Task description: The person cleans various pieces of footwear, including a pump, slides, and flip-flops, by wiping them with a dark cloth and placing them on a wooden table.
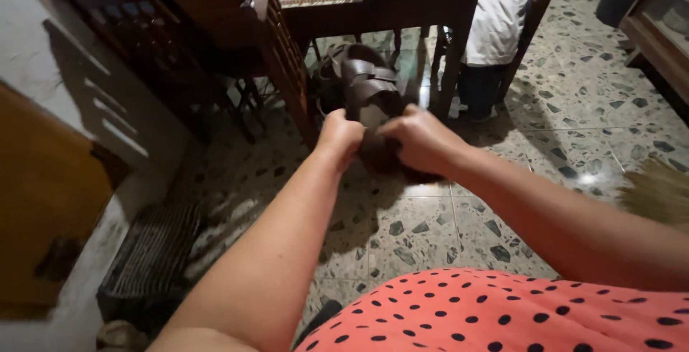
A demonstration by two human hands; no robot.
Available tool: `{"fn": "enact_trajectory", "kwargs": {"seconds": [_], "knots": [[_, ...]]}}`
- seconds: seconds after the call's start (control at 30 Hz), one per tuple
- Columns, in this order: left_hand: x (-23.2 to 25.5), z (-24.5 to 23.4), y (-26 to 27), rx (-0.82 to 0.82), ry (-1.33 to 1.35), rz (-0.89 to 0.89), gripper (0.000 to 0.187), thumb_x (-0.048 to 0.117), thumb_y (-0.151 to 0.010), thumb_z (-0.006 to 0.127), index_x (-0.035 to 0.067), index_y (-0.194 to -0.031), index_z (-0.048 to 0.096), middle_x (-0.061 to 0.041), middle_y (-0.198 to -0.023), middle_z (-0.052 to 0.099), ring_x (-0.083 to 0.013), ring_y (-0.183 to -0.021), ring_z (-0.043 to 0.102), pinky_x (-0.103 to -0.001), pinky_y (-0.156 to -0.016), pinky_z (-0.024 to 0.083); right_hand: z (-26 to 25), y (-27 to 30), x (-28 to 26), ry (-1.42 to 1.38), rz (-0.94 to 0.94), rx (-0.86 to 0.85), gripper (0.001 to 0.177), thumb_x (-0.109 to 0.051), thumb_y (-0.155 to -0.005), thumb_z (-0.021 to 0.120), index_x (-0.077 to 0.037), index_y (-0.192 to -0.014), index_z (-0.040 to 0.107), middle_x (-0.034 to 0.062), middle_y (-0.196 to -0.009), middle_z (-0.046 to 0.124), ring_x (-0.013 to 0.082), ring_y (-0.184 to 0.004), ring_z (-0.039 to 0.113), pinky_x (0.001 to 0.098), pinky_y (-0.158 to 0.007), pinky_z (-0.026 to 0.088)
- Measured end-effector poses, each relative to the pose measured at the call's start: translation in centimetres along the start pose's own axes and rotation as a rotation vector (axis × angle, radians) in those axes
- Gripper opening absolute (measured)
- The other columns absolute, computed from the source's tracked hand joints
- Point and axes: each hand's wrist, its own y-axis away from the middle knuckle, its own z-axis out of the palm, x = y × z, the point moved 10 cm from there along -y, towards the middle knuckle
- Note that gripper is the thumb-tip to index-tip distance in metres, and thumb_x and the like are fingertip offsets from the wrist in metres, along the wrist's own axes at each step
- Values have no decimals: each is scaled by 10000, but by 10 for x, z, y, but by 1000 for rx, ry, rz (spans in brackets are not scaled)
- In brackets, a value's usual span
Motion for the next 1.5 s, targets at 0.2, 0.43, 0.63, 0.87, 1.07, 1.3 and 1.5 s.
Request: {"fn": "enact_trajectory", "kwargs": {"seconds": [0.2, 0.43, 0.63, 0.87, 1.07, 1.3, 1.5], "knots": [[-12, -13, -22, -49, 60, -336, 584, -11, -835, 668, 123, -1383, 515, -100, -949, 689, -266, -759, 689, -464, -574, 544, 0, 2, 61, -432, 573, -302, 396, -58, -853, 683, -247, -1194, 756, 21, -1142, 763, 207, -921, 726, 410, -846, 629], [-12, 34, -54, -247, -211, -137, 414, 12, -854, 713, 79, -1262, 703, -186, -933, 712, -282, -713, 588, -453, -603, 460, -81, -41, 137, -682, 461, 312, 376, -188, -905, 750, -131, -1261, 643, 109, -1171, 732, 229, -1044, 713, 452, -976, 587], [16, 84, -57, -161, -521, 158, 546, 37, -797, 619, 106, -1338, 642, -192, -1226, 714, -342, -1126, 682, -399, -928, 542, -24, -61, 165, -14, 349, 216, 555, -287, -903, 857, -117, -1396, 666, 239, -1401, 541, 448, -1165, 581, 484, -970, 495], [16, 105, -91, -135, -723, -55, 583, 107, -816, 585, 234, -1384, 611, -98, -1388, 622, -325, -1233, 617, -437, -979, 526, -29, -65, 190, -36, 72, 34, 444, 22, -755, 699, -68, -1189, 727, 103, -1256, 695, 332, -1151, 660, 402, -1004, 546], [26, 147, -122, -83, -897, 36, 560, 110, -826, 620, 247, -1369, 602, -124, -1328, 583, -363, -1107, 657, -474, -889, 553, -65, -72, 208, -90, -258, -46, 590, 68, -606, 671, -83, -1171, 747, 93, -1228, 692, 336, -1144, 629, 423, -993, 522], [47, 228, -142, -100, -1048, 244, 275, 93, -871, 629, 116, -1145, 612, -165, -1176, 596, -394, -1008, 685, -508, -799, 572, -58, -88, 296, 162, -164, -63, 513, 37, -635, 688, -210, -1070, 803, -36, -1240, 719, 297, -1091, 649, 405, -946, 550], [46, 247, -146, -105, -1073, 243, 302, 85, -854, 637, 154, -1147, 617, -149, -1165, 597, -392, -1019, 676, -502, -806, 572, -60, -94, 436, 158, 65, -118, 458, 38, -725, 697, -178, -1117, 797, 58, -1178, 732, 277, -1014, 682, 437, -927, 564]]}}
